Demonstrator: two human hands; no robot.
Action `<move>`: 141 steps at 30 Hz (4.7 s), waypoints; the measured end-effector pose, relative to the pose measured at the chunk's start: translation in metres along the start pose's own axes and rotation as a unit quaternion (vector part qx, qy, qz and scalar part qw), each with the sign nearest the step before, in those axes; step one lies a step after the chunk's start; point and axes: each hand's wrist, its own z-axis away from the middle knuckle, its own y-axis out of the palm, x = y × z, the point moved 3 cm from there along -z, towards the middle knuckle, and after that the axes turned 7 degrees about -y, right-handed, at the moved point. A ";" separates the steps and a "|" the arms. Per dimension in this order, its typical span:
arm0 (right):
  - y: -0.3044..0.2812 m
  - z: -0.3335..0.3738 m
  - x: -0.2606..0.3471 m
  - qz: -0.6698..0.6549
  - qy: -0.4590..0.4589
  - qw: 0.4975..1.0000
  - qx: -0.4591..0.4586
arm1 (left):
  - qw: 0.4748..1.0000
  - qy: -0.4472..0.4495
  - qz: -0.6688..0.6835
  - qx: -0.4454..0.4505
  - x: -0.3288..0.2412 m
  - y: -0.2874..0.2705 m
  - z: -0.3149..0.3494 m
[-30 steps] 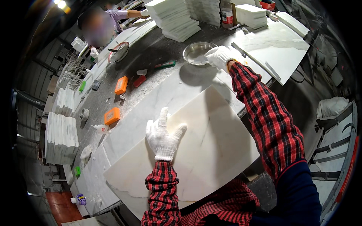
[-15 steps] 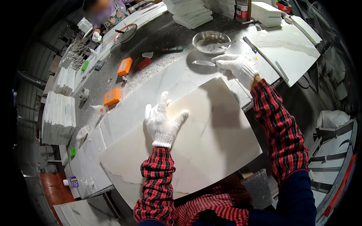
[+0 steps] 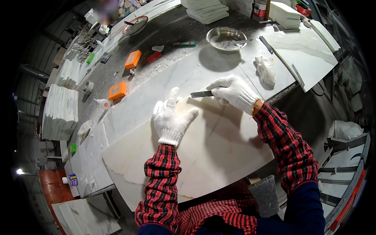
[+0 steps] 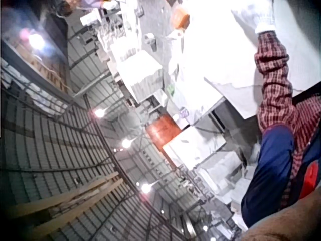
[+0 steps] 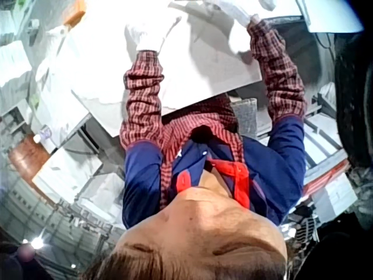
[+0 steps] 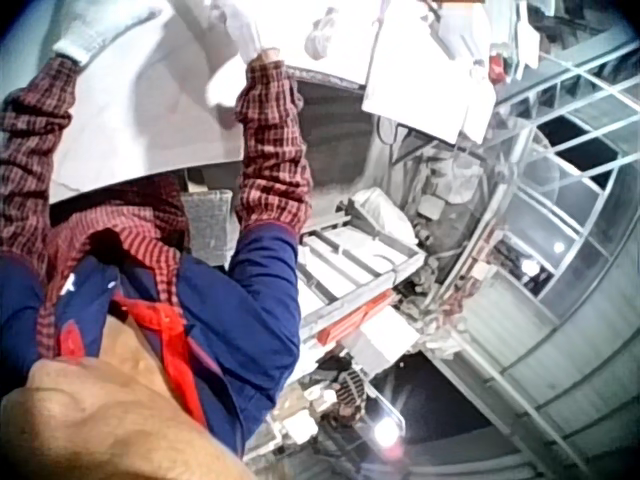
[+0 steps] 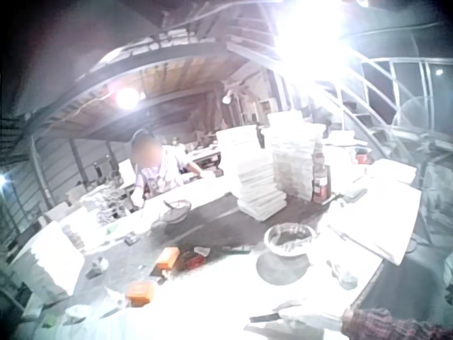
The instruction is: The person scrapes and smooths the edges of a white stone tile using a metal scraper and an orange sanding block. They repeatedly scrape along the edges, wipe away debris, and sand the edges to refine the surface.
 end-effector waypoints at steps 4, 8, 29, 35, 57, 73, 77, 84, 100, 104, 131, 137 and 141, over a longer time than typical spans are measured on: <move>0.008 0.001 0.005 0.039 -0.031 0.999 -0.003 | 1.000 -0.008 0.007 0.010 0.000 0.001 0.000; 0.011 0.002 0.000 0.096 -0.068 0.992 -0.034 | 0.997 -0.041 0.006 0.071 -0.001 0.001 0.000; 0.011 0.012 0.002 0.051 -0.035 0.996 -0.063 | 0.995 -0.057 -0.006 0.076 -0.001 0.000 0.000; -0.007 0.015 -0.008 -0.032 -0.018 0.996 -0.078 | 0.996 -0.051 -0.005 0.071 0.003 0.002 0.002; -0.002 0.016 -0.008 0.161 -0.136 0.970 -0.121 | 0.999 -0.028 0.009 0.046 0.003 0.004 0.002; -0.026 0.020 -0.025 0.112 -0.086 0.985 -0.101 | 0.998 -0.034 0.000 0.052 0.001 0.001 0.001; -0.025 0.028 -0.019 0.333 -0.227 0.911 -0.087 | 0.997 -0.039 0.001 0.062 0.000 0.002 0.001; -0.004 0.046 -0.005 0.452 -0.231 0.857 -0.089 | 0.998 -0.037 0.009 0.054 0.000 0.002 0.002; 0.081 0.064 0.013 0.433 -0.167 0.859 -0.217 | 1.000 -0.003 0.004 0.011 -0.001 0.000 0.000; 0.092 0.065 0.018 0.460 -0.179 0.843 -0.212 | 0.999 -0.007 0.009 0.032 0.001 -0.001 0.000; 0.088 0.070 0.021 0.375 -0.183 0.884 -0.213 | 0.999 0.014 0.048 0.011 0.004 0.000 0.001; 0.091 0.068 0.024 0.433 -0.157 0.874 -0.152 | 0.999 0.041 0.029 -0.022 0.007 -0.001 0.005; 0.086 0.070 0.018 0.463 -0.184 0.855 -0.142 | 0.998 0.023 0.049 0.010 0.007 -0.004 0.004</move>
